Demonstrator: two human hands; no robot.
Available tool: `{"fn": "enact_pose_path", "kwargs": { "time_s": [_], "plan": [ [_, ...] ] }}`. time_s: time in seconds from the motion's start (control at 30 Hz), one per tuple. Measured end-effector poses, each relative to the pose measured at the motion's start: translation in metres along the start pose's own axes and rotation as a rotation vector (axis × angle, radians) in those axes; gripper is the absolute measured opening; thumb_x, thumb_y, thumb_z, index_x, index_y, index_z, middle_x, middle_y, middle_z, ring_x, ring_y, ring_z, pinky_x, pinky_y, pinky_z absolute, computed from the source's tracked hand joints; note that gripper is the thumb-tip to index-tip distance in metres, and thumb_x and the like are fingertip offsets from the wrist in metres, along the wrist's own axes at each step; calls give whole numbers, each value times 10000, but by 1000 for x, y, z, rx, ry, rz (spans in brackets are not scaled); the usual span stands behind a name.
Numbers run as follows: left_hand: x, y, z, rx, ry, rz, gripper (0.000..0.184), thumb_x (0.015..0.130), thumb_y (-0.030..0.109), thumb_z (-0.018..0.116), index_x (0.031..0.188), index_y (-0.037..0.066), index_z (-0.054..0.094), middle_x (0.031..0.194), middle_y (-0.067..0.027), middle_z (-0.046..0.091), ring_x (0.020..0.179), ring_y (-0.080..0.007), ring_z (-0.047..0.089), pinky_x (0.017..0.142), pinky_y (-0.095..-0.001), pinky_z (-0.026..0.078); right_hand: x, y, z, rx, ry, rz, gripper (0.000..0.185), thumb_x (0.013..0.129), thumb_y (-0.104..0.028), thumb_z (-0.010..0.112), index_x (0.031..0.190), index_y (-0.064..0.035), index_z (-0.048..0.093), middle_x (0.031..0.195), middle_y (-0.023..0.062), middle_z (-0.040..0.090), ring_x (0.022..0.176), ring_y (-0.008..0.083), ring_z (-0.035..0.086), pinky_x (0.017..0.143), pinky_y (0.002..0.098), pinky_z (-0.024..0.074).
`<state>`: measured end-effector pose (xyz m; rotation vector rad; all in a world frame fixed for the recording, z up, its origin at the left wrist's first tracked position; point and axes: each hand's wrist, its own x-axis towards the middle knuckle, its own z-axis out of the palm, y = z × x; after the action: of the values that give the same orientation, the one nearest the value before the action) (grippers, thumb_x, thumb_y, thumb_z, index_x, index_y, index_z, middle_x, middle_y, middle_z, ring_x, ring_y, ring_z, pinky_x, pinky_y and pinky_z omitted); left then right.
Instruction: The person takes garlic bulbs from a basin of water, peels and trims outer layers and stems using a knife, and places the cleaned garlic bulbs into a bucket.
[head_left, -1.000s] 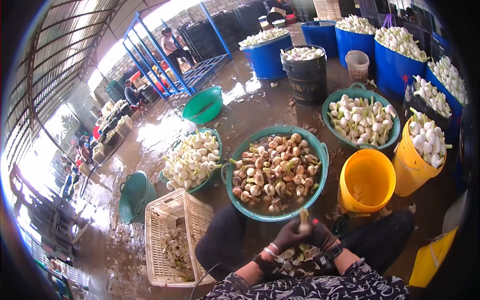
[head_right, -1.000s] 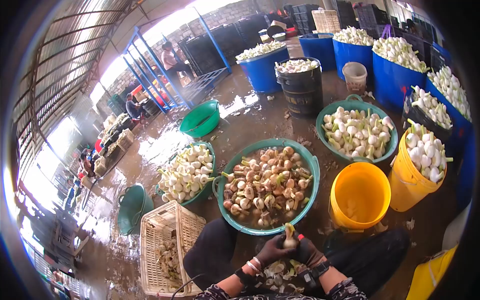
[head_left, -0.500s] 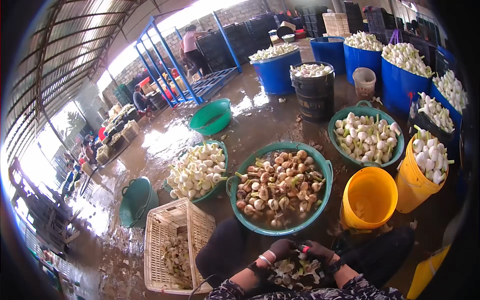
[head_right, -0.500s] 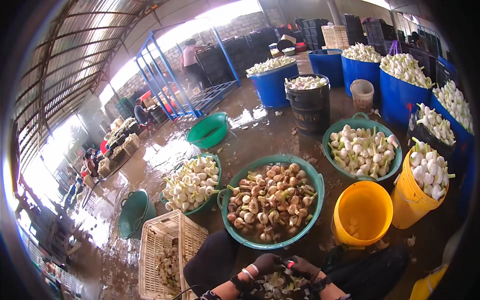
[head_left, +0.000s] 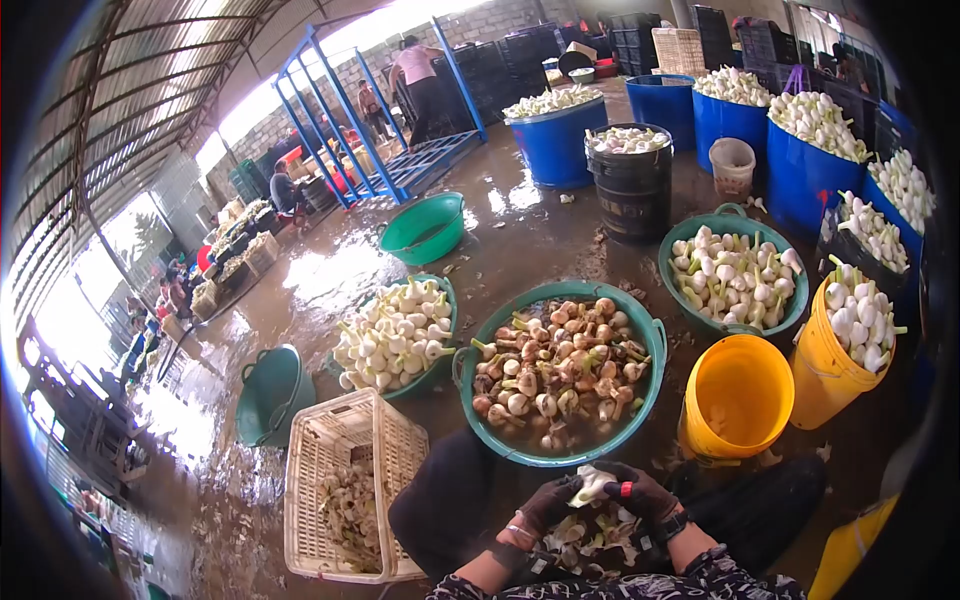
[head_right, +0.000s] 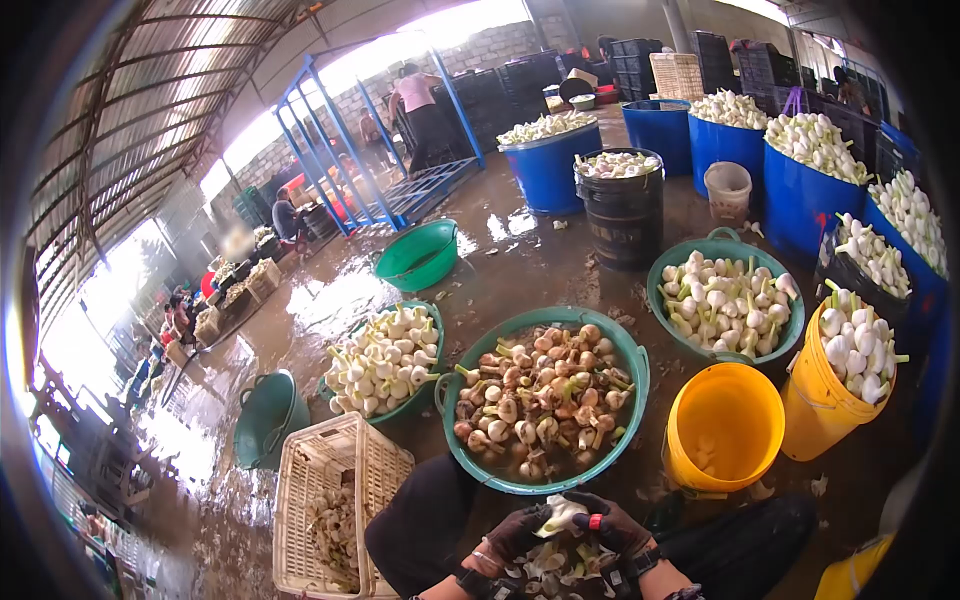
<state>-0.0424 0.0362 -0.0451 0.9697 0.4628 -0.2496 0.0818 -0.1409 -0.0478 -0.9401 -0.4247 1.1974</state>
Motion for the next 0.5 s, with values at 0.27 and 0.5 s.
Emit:
{"fn": "enact_pose_path", "kwargs": {
  "time_s": [0.27,0.5],
  "plan": [
    [-6,-2,2,96,240,-49,356,870,275,618,1119,22,591,1041,-48,609,893,-137,582,781,-265,493,5,23,19,-1321,215,-560,379,644,-116,701,1020,-126,653,956,130,620,910,283,593,805,350,487],
    [-4,1,9,154,274,221,329,871,231,628,1091,-13,603,976,-46,628,870,-114,576,760,-241,482,12,51,-16,-58,517,-2,197,808,-226,644,839,-34,610,764,60,609,591,193,586,527,304,487]
  ]
}}
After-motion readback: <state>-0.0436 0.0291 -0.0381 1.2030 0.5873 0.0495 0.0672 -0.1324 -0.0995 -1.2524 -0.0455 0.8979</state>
